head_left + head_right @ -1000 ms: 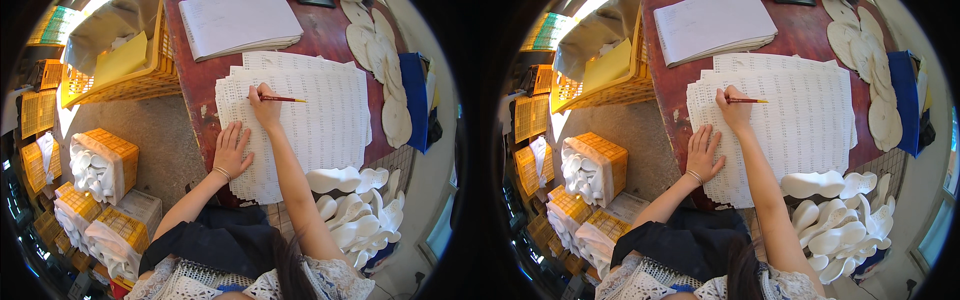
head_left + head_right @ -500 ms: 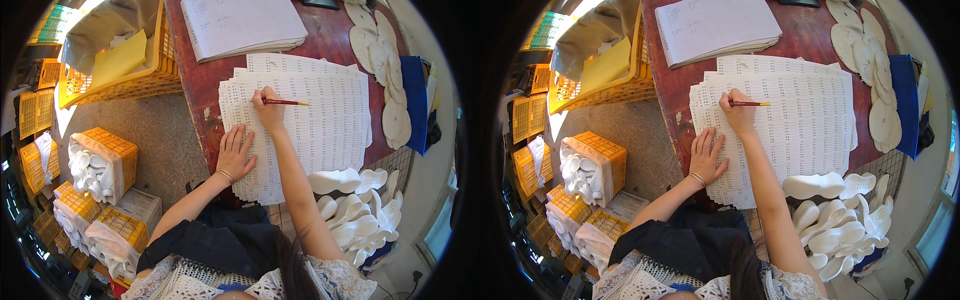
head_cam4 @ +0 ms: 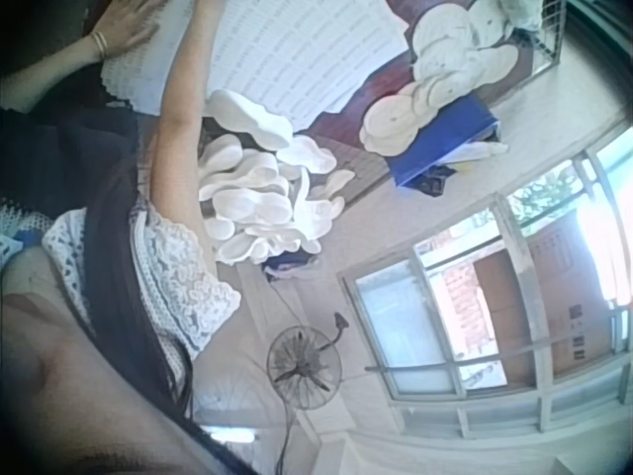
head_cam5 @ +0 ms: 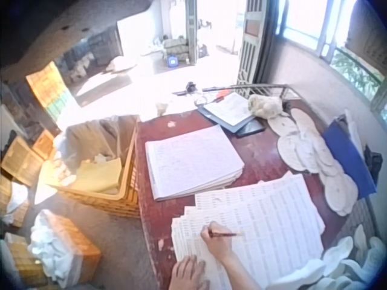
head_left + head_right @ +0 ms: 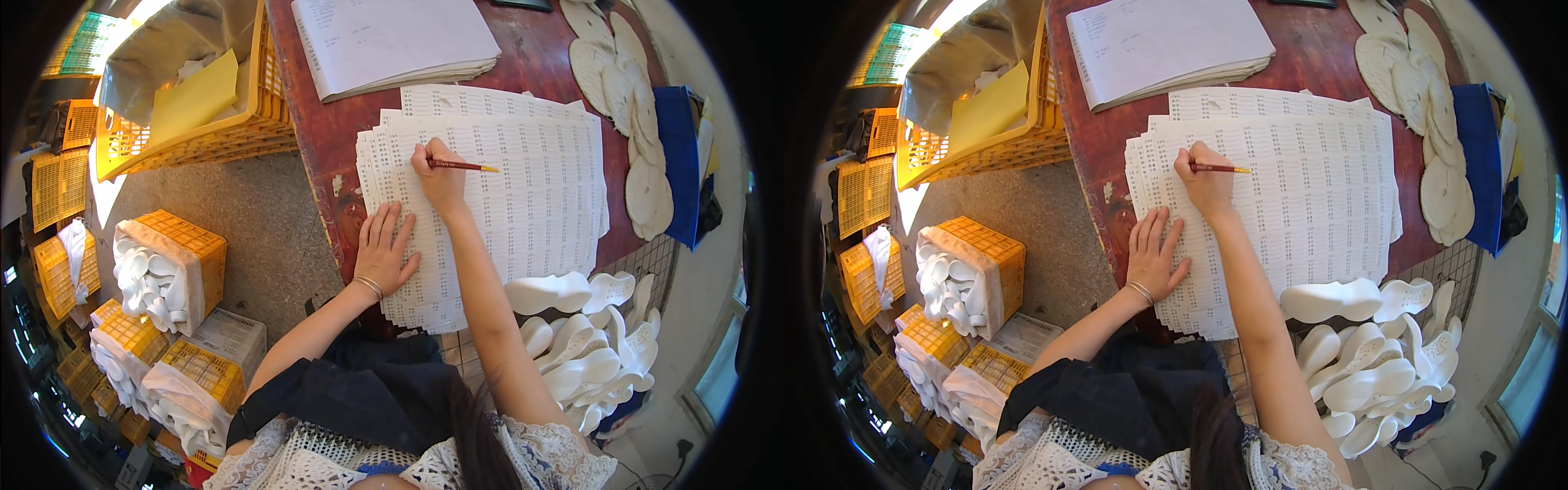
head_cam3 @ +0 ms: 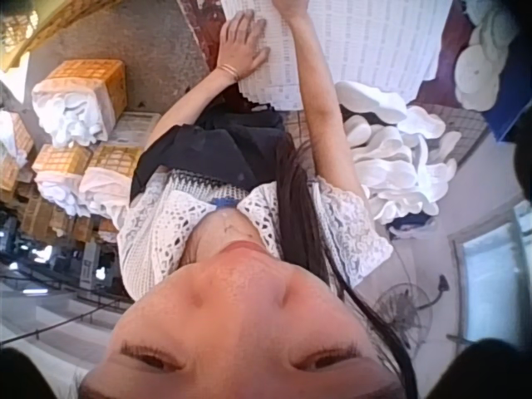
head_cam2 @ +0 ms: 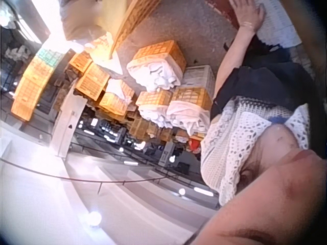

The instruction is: The person sorts white shoe insoles on a table, stacks them, and places them into a plastic bag. They also write on a yellow sheet and a stack of perforated paper using a pencil.

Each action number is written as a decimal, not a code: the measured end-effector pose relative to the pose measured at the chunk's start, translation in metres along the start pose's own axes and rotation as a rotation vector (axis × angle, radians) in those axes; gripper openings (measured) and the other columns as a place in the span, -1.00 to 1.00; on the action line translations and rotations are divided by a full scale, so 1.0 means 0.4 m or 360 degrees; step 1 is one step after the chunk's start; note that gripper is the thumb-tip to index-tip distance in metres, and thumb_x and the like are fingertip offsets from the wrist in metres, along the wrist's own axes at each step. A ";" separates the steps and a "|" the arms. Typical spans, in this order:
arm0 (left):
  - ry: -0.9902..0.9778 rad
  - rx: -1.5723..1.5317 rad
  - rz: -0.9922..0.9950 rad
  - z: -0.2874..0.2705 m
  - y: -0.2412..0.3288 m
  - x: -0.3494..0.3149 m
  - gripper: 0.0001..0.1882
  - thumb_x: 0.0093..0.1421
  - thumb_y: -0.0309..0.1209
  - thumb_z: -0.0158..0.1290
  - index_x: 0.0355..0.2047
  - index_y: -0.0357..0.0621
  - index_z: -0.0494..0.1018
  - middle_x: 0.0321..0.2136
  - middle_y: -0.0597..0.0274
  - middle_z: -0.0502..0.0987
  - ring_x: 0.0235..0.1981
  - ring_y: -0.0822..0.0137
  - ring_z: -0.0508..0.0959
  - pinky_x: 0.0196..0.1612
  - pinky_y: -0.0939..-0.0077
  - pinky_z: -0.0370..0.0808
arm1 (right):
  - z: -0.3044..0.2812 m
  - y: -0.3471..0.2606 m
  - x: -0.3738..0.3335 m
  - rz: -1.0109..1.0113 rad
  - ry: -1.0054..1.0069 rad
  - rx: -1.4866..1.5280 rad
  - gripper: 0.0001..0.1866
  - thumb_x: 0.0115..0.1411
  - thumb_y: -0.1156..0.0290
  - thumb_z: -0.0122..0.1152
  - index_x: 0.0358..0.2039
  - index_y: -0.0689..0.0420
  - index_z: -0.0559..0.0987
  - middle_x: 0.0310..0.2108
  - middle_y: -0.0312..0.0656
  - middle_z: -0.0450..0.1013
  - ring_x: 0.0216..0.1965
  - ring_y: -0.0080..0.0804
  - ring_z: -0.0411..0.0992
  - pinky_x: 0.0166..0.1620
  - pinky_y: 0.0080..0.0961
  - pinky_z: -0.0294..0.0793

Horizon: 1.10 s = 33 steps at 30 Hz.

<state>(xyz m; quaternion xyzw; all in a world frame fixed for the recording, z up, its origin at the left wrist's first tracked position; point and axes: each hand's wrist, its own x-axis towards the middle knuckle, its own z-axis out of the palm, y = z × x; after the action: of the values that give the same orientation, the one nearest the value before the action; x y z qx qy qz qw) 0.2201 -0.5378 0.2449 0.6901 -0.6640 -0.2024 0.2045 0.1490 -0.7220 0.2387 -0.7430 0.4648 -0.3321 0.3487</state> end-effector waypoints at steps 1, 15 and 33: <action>-0.0001 -0.0002 -0.0001 0.001 0.000 -0.001 -0.28 0.16 -0.14 0.02 0.28 -0.13 0.14 0.34 -0.09 -0.02 0.37 0.00 -0.06 0.34 0.05 -0.14 | -0.008 0.004 0.001 0.0039 0.0089 0.0019 -0.66 0.14 0.42 0.15 -0.71 0.17 0.31 -0.80 -0.17 0.28 -0.78 -0.36 0.18 -0.64 -0.38 0.21; 0.0064 -0.0019 0.0011 0.009 0.002 0.002 -0.30 0.12 -0.15 0.07 0.24 -0.13 0.19 0.30 -0.06 0.05 0.34 -0.01 -0.02 0.33 0.04 -0.12 | -0.040 0.073 0.010 0.0091 0.0247 0.0059 -0.67 0.08 0.48 0.16 -0.74 0.15 0.27 -0.83 -0.23 0.17 -0.79 -0.45 0.07 -0.67 -0.42 0.09; -0.1352 -0.3274 0.1628 -0.541 0.348 -0.023 -0.16 0.22 0.16 -0.07 0.20 -0.38 0.16 0.14 -0.32 0.19 0.02 -0.24 0.33 -0.01 -0.09 0.27 | -0.066 0.061 0.016 0.0046 0.0112 0.0051 -0.68 0.09 0.53 0.12 -0.71 0.12 0.23 -0.79 -0.22 0.15 -0.75 -0.40 0.07 -0.64 -0.42 0.09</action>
<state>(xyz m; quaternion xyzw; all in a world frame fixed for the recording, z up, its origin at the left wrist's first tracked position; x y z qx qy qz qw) 0.2229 -0.5303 0.5025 -0.2544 -0.4033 -0.7381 0.4774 0.1183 -0.7412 0.2339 -0.7184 0.4821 -0.3604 0.3488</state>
